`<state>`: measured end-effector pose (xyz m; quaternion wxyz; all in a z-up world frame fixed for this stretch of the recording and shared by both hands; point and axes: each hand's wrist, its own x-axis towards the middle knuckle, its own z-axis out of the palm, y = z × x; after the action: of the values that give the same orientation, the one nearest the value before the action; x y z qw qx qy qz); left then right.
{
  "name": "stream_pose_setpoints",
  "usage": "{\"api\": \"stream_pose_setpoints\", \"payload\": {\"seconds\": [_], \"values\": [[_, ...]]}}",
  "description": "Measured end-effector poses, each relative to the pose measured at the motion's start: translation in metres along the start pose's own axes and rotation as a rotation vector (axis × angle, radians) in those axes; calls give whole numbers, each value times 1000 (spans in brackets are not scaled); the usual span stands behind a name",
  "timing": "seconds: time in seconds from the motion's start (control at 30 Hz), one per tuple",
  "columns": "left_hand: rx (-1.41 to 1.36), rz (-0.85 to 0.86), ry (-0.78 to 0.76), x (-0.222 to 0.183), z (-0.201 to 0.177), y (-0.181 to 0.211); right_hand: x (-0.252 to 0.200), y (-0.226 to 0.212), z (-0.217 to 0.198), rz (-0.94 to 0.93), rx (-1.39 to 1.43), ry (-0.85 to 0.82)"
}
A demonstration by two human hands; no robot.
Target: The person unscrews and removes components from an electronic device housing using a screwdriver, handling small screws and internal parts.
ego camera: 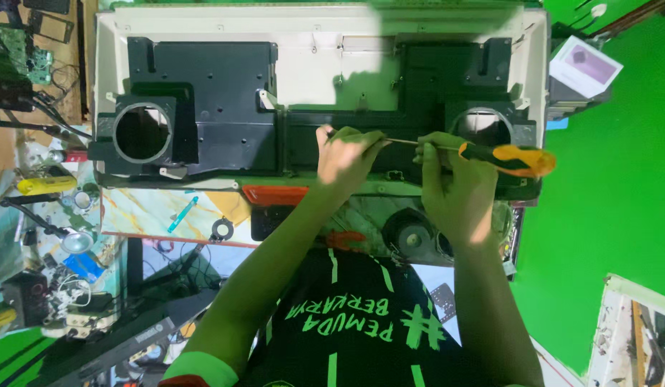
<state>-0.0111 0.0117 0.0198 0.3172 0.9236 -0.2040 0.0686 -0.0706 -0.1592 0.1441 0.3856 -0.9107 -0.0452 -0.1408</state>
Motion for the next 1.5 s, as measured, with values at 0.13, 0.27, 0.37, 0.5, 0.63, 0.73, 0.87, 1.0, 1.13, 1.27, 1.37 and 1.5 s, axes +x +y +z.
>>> {"api": "stream_pose_setpoints", "payload": {"seconds": [0.13, 0.27, 0.37, 0.5, 0.63, 0.73, 0.87, 1.0, 1.13, 1.27, 1.37, 1.5], "values": [[-76, 25, 16, -23, -30, 9, -13, -34, -23, -121, -56, 65], [-317, 98, 90, -53, -57, 10, -33, -61, -41, -66, 29, 56], [-544, -263, -241, -79, -79, 3, -53, -69, -35, -152, 30, 80], [-729, -247, -59, -120, -101, -7, -90, -61, -5, 59, -8, -20], [-668, -332, -131, -155, -121, -35, -122, -56, 49, 225, -375, -141], [-721, -155, -83, -181, -133, -57, -150, -73, 90, 320, 191, 20], [-715, -276, -167, -207, -144, -76, -172, -97, 139, 403, 288, -48], [-739, -407, -259, -219, -154, -85, -185, -111, 181, 372, 417, -81], [-796, -354, -289, -225, -155, -95, -192, -117, 208, 387, 344, -83], [-732, -409, -285, -222, -144, -108, -187, -120, 207, 512, 261, -85], [-597, -299, -208, -221, -133, -120, -183, -121, 203, 495, 179, -22], [-488, -284, -196, -216, -127, -130, -178, -121, 198, 301, 177, 74]]}}
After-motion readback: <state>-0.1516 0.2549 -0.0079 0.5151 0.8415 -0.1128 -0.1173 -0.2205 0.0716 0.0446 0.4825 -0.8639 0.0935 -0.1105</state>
